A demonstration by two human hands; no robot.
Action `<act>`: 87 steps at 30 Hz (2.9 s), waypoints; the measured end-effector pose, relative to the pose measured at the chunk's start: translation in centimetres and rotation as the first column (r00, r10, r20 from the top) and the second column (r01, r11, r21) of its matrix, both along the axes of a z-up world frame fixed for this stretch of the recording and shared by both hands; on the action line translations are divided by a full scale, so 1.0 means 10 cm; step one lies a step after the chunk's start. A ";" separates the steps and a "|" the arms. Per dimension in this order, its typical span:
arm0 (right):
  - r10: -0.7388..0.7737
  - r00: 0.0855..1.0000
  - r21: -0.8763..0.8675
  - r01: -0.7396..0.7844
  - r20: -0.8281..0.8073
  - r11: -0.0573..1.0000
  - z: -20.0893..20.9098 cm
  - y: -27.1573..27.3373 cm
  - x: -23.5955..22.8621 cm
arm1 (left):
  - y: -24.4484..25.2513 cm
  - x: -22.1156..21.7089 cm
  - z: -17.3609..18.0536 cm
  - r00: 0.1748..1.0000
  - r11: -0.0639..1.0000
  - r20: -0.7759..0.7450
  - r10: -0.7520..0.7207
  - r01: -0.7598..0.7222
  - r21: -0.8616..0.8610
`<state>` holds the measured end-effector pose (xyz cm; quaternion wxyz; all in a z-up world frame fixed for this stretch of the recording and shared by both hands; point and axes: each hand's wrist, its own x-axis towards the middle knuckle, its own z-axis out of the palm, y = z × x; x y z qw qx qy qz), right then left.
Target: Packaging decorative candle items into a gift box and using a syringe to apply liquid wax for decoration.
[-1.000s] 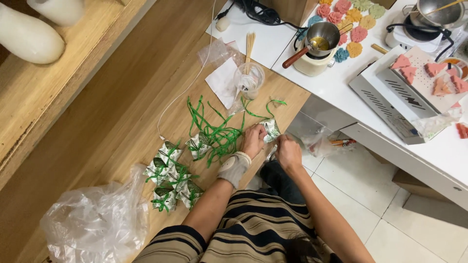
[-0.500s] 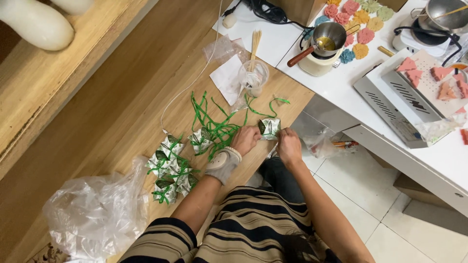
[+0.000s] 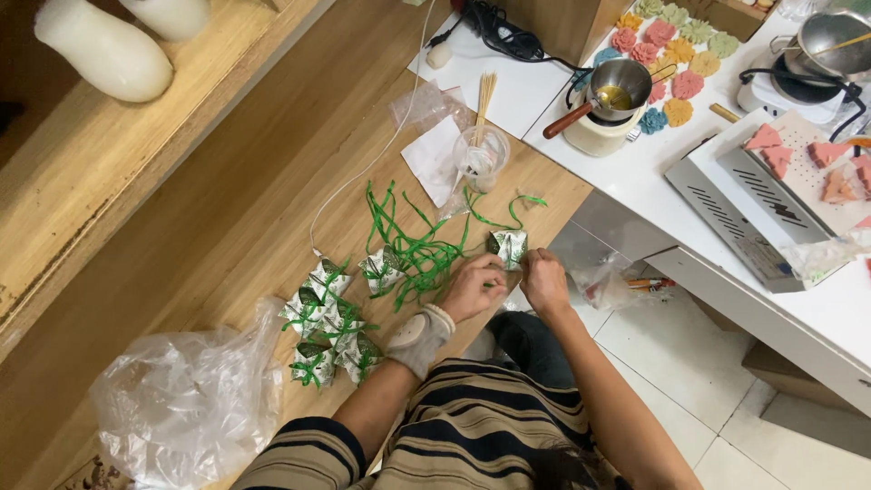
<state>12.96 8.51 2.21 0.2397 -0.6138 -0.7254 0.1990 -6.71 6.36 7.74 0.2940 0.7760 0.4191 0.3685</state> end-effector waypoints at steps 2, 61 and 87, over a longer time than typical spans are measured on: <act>-0.022 0.999 -0.026 0.022 -0.025 0.999 0.01 -0.03 0.00 | -0.04 0.13 -0.13 0.998 0.998 0.058 -0.011 0.008 0.055; -0.240 0.768 -0.383 -0.008 -0.594 0.924 0.14 -0.15 0.00 | 0.24 0.33 -0.70 0.896 0.860 0.425 0.126 0.115 -0.497; 0.015 0.936 -0.108 -0.057 -0.351 0.992 0.25 -0.15 -0.01 | 0.47 0.04 -0.95 0.821 0.602 0.569 0.045 0.432 -0.671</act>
